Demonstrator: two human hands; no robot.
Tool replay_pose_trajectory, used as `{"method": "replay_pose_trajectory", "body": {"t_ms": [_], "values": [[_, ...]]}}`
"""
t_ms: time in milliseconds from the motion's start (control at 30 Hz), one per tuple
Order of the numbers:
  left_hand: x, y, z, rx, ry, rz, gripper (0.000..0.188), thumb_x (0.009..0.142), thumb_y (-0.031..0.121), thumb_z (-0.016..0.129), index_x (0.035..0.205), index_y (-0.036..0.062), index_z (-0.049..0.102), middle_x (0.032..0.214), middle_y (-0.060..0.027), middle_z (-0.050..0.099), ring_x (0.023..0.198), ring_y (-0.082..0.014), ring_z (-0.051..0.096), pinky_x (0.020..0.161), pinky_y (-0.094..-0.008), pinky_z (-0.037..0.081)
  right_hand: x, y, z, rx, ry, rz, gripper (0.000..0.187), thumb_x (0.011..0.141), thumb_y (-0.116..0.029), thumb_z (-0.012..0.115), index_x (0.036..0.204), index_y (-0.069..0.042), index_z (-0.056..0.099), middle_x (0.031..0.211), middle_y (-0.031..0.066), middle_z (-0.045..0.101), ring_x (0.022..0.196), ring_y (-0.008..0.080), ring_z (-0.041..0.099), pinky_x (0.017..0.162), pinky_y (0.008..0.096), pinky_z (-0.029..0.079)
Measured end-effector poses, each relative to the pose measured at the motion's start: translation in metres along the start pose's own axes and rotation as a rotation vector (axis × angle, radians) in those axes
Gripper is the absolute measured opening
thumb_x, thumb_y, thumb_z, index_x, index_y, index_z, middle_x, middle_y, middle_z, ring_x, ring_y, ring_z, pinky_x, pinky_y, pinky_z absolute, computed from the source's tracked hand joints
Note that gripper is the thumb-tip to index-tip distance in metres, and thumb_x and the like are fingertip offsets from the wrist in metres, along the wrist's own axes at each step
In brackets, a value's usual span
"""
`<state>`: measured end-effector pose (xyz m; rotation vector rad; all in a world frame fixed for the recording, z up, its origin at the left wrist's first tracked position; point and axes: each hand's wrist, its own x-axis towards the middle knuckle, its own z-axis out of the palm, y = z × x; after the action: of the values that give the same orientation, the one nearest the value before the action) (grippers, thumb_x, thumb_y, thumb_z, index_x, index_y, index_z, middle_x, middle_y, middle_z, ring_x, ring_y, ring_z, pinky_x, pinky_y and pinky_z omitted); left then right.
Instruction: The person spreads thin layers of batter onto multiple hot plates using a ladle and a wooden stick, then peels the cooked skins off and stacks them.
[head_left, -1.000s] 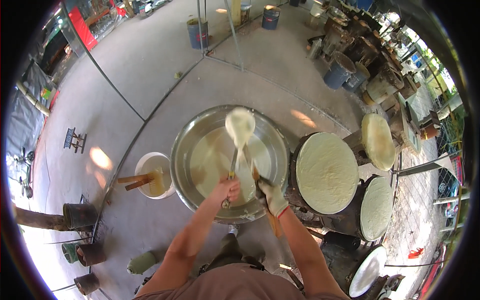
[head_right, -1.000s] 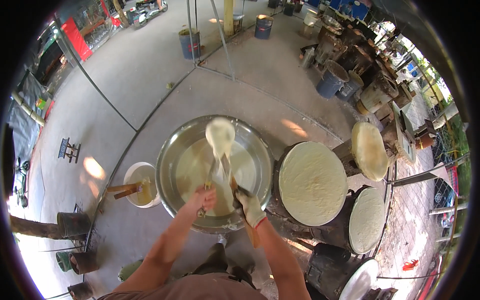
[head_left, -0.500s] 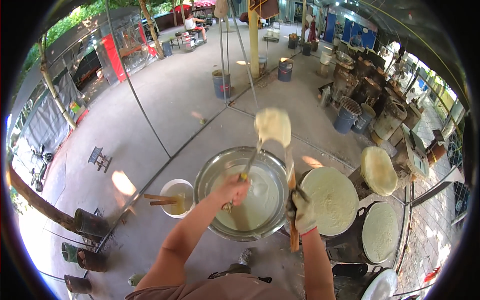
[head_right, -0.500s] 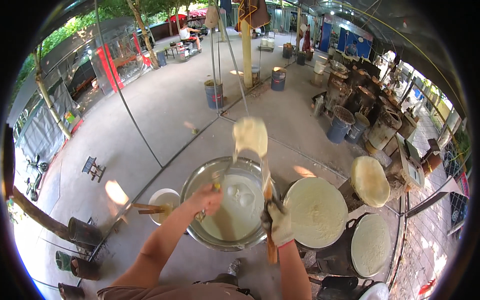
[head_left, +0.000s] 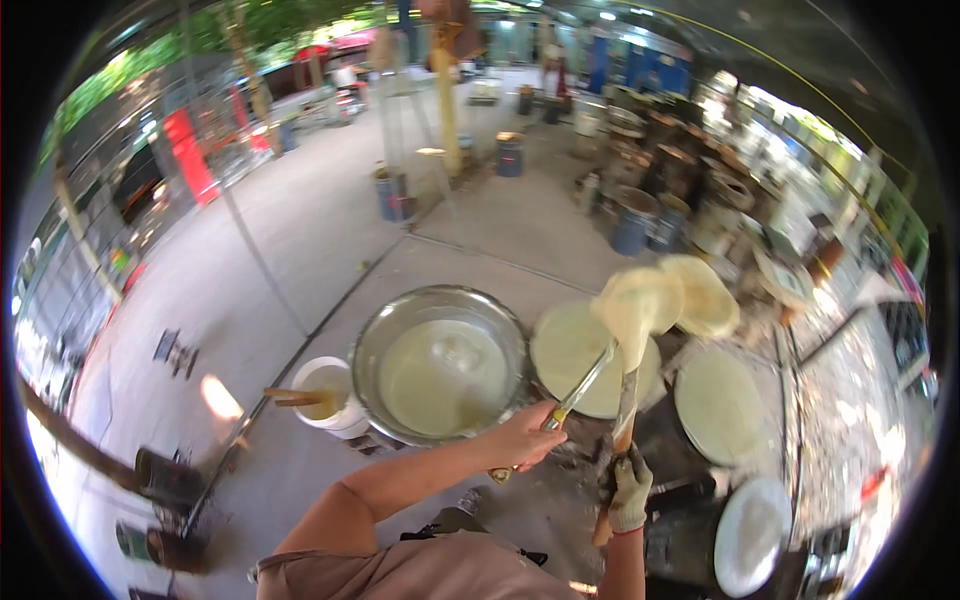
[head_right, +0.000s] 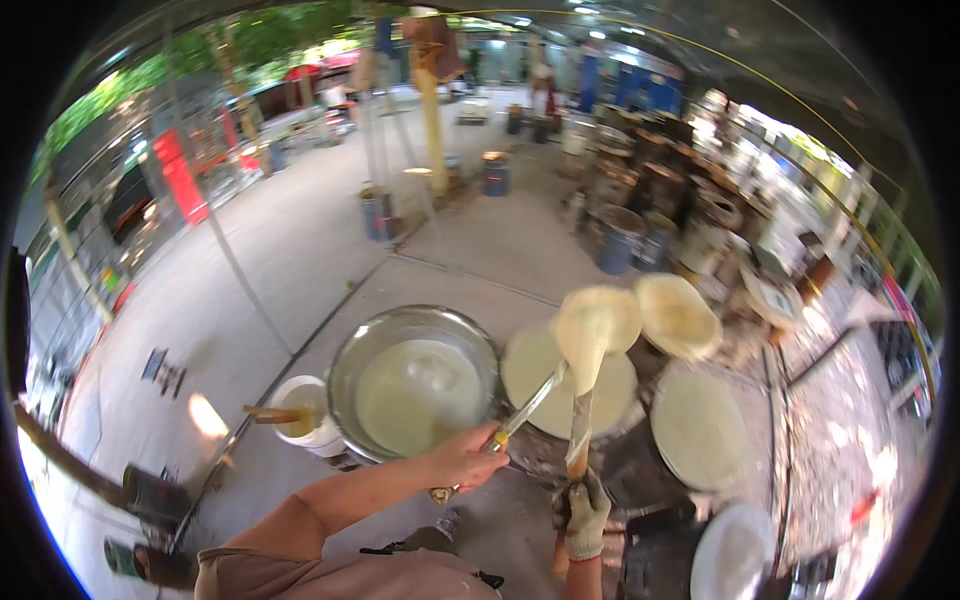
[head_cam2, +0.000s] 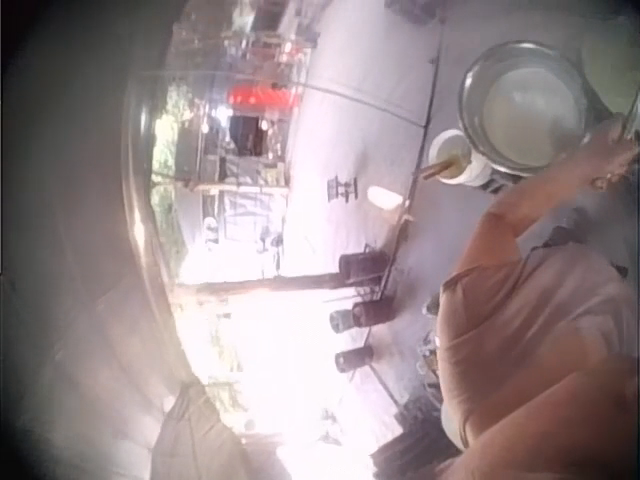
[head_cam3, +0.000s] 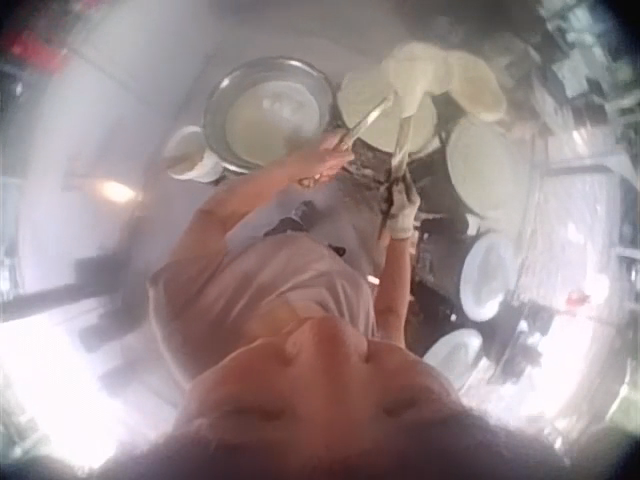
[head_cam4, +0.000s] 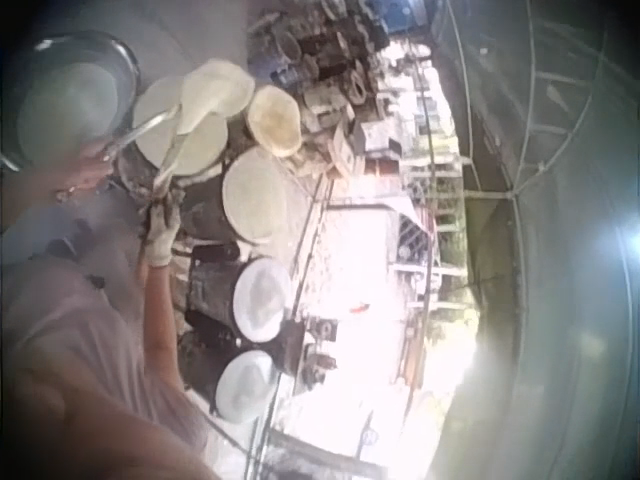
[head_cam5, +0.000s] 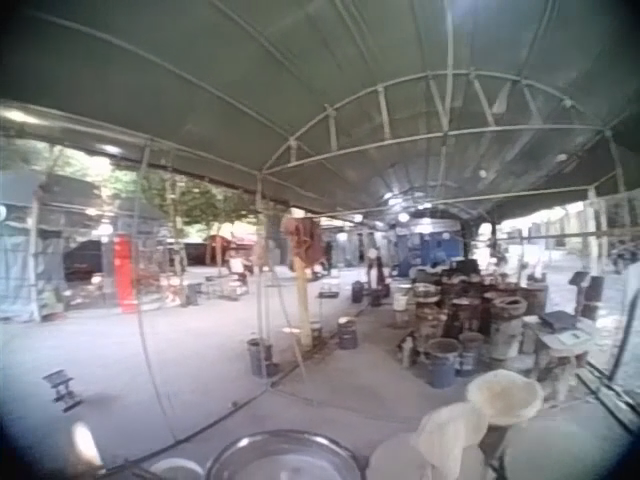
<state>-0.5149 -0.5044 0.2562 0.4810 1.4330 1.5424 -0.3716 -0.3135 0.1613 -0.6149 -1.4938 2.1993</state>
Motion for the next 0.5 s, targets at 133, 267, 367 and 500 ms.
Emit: {"method": "replay_pose_trajectory", "body": {"t_ms": [133, 267, 367, 500], "values": [[0.013, -0.025, 0.101, 0.255, -0.161, 0.069, 0.017, 0.091, 0.017, 0.054, 0.094, 0.0103, 0.038, 0.053, 0.0029, 0.038, 0.038, -0.0069, 0.036, 0.034, -0.0246, 0.03, -0.086, -0.031, -0.087, 0.15, 0.193, -0.07, 0.031, 0.093, -0.011, 0.048, 0.123, -0.008, 0.051, 0.069, -0.001, 0.051, 0.05, 0.011, 0.051, 0.037, 0.0222, 0.036], [0.029, -0.061, 0.206, 0.196, -0.384, -0.197, 0.016, 0.09, 0.016, 0.055, 0.091, 0.0112, 0.039, 0.058, 0.0028, 0.038, 0.04, -0.0065, 0.035, 0.035, -0.0236, 0.03, -0.193, -0.039, -0.181, 0.237, 0.495, 0.032, 0.031, 0.093, -0.015, 0.049, 0.124, -0.01, 0.053, 0.069, -0.0003, 0.052, 0.047, 0.0098, 0.046, 0.037, 0.0221, 0.033], [0.048, -0.099, 0.288, 0.175, -0.563, -0.491, 0.016, 0.091, 0.014, 0.054, 0.085, 0.0123, 0.04, 0.058, 0.0052, 0.036, 0.041, -0.0046, 0.033, 0.036, -0.0222, 0.03, -0.282, -0.03, -0.232, 0.283, 0.628, 0.006, 0.033, 0.092, -0.02, 0.054, 0.124, -0.012, 0.053, 0.068, 0.0008, 0.053, 0.049, 0.009, 0.046, 0.038, 0.0213, 0.033], [0.058, -0.157, 0.393, 0.168, -0.798, -0.848, 0.018, 0.092, 0.013, 0.049, 0.076, 0.0121, 0.041, 0.059, 0.0069, 0.035, 0.041, -0.0014, 0.032, 0.036, -0.0193, 0.029, -0.357, -0.004, -0.282, 0.39, 0.987, -0.001, 0.033, 0.093, -0.02, 0.053, 0.126, -0.01, 0.053, 0.067, 0.0007, 0.053, 0.05, 0.0087, 0.046, 0.038, 0.0211, 0.033]]}}
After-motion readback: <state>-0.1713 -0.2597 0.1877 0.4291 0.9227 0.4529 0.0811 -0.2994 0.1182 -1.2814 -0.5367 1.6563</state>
